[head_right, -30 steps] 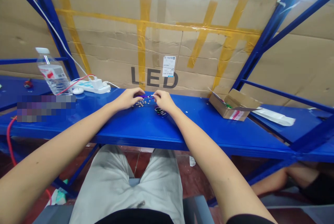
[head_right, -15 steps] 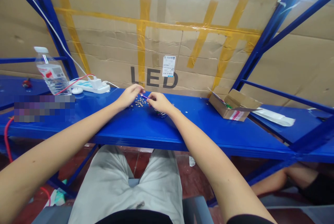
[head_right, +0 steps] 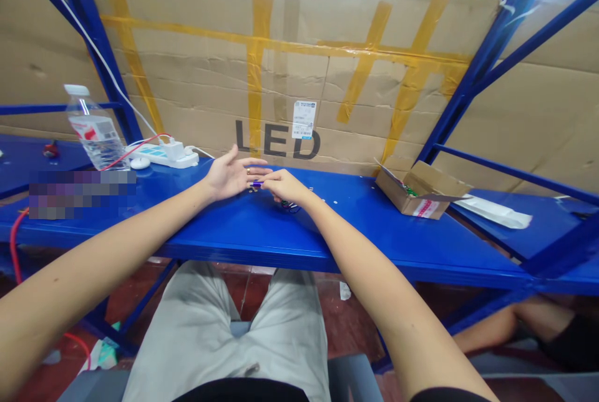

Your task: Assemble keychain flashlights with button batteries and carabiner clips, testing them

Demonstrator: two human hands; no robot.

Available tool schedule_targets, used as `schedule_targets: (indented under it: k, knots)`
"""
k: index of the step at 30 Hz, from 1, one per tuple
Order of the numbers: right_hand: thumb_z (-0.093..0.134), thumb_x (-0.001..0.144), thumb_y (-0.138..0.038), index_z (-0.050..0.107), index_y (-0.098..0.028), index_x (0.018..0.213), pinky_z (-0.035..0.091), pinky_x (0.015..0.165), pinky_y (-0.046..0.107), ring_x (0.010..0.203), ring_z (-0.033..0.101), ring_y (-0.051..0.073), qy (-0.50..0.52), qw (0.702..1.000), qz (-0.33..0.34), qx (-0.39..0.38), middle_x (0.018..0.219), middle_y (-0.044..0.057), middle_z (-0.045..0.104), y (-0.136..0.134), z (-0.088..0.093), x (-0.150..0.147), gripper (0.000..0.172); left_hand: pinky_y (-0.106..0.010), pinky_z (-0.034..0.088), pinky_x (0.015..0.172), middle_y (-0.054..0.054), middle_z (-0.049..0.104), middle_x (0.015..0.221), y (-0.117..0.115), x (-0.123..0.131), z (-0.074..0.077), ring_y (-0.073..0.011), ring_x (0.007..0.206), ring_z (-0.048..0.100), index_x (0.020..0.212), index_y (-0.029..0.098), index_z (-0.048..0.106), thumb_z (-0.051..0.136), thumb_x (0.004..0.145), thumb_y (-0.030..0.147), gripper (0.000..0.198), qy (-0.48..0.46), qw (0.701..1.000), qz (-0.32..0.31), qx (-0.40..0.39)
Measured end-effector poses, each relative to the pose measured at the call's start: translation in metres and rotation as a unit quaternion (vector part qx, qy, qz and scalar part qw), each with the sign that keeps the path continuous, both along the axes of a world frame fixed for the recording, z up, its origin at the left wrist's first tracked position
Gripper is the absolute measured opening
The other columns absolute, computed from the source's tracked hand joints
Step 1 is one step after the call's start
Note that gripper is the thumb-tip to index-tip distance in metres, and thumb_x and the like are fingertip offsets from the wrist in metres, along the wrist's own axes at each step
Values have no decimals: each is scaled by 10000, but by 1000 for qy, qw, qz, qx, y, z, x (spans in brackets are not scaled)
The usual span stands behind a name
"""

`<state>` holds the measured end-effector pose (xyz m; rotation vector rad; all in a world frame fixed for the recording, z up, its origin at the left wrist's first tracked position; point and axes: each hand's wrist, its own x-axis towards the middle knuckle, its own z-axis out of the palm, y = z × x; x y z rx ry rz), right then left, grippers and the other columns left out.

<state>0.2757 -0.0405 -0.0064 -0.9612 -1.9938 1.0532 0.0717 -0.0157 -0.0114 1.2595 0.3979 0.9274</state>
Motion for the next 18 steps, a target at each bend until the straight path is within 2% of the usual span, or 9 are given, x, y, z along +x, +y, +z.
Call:
schedule_targets:
  k: [5, 10, 18]
  knots:
    - [623, 754, -258, 790, -83, 978, 362, 462, 255, 396, 410, 93, -14, 1000, -18, 6, 426, -61, 460, -3, 4, 0, 330, -500, 469, 960, -255, 693, 1193, 1, -1, 0, -380, 1121, 641, 1246, 70, 647, 274, 919, 747, 839, 7, 1000, -7, 5]
    - [584, 784, -244, 790, -95, 1045, 345, 446, 244, 380, 416, 97, -23, 999, -35, 34, 412, -60, 466, -1, 5, 2, 364, -497, 437, 1029, -244, 662, 1281, 2, -1, 0, -384, 1217, 601, 1322, 87, 613, 265, 909, 766, 868, 12, 1000, 23, 3]
    - [604, 780, -232, 791, -110, 1075, 369, 481, 246, 418, 429, 95, -24, 997, -54, 53, 469, -40, 542, -4, 8, 2, 370, -495, 342, 1151, -219, 583, 1418, 2, -2, 2, -352, 1414, 453, 1521, 124, 422, 260, 917, 749, 884, 2, 998, 65, 7]
